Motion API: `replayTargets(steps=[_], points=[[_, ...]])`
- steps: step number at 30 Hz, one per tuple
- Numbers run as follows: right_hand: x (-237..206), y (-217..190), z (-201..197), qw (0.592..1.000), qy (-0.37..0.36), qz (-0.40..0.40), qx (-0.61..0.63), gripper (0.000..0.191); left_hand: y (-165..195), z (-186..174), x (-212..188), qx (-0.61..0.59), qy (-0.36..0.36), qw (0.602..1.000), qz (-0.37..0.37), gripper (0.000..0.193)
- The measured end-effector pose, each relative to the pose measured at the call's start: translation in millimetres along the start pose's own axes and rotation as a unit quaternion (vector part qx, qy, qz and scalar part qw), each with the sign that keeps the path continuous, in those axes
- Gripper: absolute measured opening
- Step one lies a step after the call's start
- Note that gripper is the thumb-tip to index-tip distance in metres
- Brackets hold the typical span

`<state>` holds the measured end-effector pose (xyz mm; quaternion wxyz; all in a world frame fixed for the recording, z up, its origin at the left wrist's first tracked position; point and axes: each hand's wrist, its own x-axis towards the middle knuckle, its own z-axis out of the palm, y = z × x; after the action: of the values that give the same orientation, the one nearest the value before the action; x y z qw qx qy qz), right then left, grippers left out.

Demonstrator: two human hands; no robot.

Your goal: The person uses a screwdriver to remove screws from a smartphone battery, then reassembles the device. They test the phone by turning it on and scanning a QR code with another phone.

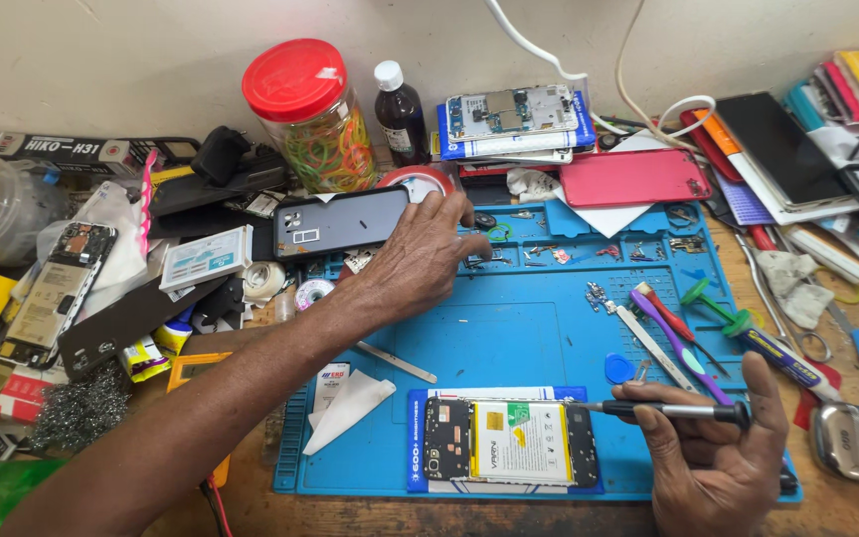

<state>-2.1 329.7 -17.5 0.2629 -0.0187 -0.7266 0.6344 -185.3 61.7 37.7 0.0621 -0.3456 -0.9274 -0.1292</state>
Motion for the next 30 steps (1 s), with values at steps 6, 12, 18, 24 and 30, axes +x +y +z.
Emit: replayTargets(steps=[6,12,18,24,30], points=[[1.1,10.7,1.0,0.998,0.003,0.024,-0.05,0.087,-6.3,3.6,6.3,-0.005,-0.008,1.0,-0.001,0.033],[2.4,20.4,-2.2,0.997,-0.007,0.047,-0.06,0.09,-14.2,6.2,7.4,-0.018,-0.039,0.999,-0.031,0.033],[1.6,23.6,-2.4,0.996,-0.007,0.06,-0.069,0.09,-13.5,16.6,8.1,-0.004,0.029,0.999,0.027,0.032],[3.1,22.5,-3.3,0.995,-0.009,0.061,-0.083,0.089,-15.2,8.6,8.3,-0.051,0.017,0.998,-0.016,0.035],[4.2,23.1,-2.9,0.995,-0.015,0.053,-0.089,0.086,-17.1,-0.8,-1.1,0.011,-0.015,1.0,-0.013,0.022]])
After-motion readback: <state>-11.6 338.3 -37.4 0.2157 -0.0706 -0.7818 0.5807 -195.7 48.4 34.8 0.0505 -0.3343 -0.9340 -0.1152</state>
